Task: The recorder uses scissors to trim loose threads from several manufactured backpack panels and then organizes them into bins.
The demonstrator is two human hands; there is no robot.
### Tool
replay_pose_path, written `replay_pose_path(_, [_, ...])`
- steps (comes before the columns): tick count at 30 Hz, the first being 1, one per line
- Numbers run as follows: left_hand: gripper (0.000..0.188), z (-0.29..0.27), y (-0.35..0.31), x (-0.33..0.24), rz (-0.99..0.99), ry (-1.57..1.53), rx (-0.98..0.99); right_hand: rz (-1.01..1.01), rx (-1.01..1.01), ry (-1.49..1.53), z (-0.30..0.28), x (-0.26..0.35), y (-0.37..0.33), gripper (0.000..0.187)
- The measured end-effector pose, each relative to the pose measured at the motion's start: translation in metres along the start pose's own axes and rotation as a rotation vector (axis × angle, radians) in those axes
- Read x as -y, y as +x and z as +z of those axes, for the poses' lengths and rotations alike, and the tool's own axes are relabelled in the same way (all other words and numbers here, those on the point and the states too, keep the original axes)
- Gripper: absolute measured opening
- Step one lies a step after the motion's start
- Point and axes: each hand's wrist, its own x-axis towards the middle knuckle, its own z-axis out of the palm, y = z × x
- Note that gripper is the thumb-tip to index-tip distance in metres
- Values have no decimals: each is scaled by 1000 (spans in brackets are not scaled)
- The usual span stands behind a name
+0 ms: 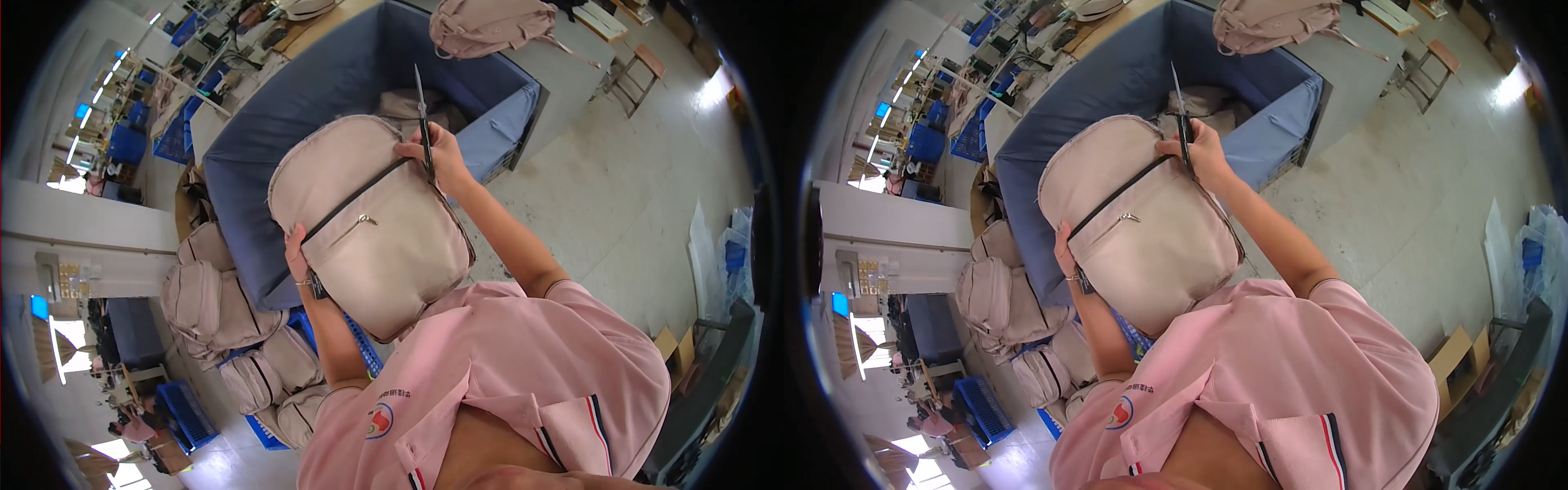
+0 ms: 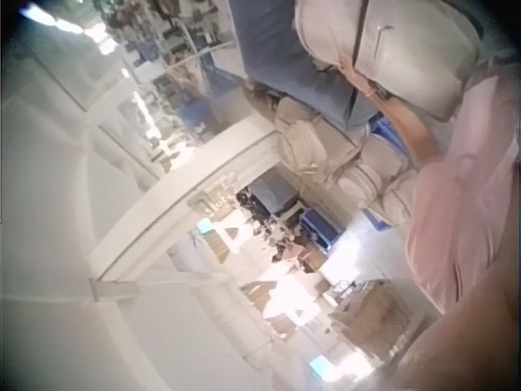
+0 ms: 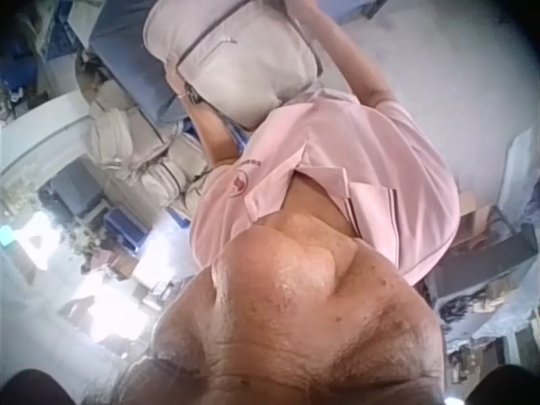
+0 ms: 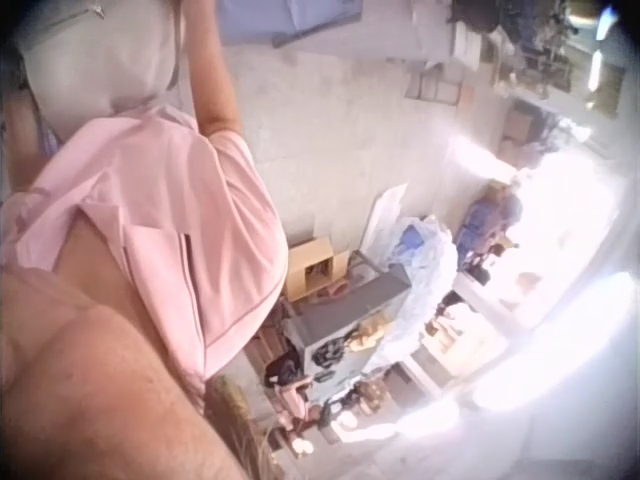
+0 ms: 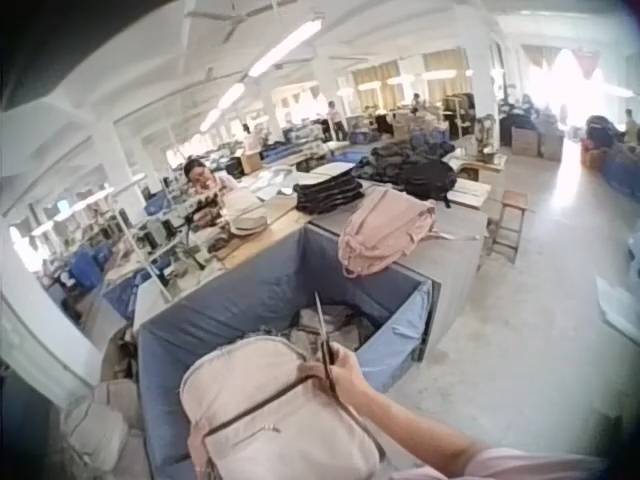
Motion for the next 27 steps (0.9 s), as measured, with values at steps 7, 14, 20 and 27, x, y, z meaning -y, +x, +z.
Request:
replay_pose_path(7, [52, -127, 67, 23, -83, 135, -51, -210, 68, 19, 54, -63, 35, 33])
replay_pose_path(14, [43, -44, 105, -46, 51, 136, 71, -6, -150, 271, 71, -25, 40, 26])
replay_pose_path(20, [33, 0, 117, -114, 355, 348, 195, -185, -59, 436, 99, 26, 61, 24])
replay_pose_path(27, [51, -39, 46, -65, 124, 802, 245, -81, 164, 131, 29, -14, 40, 23])
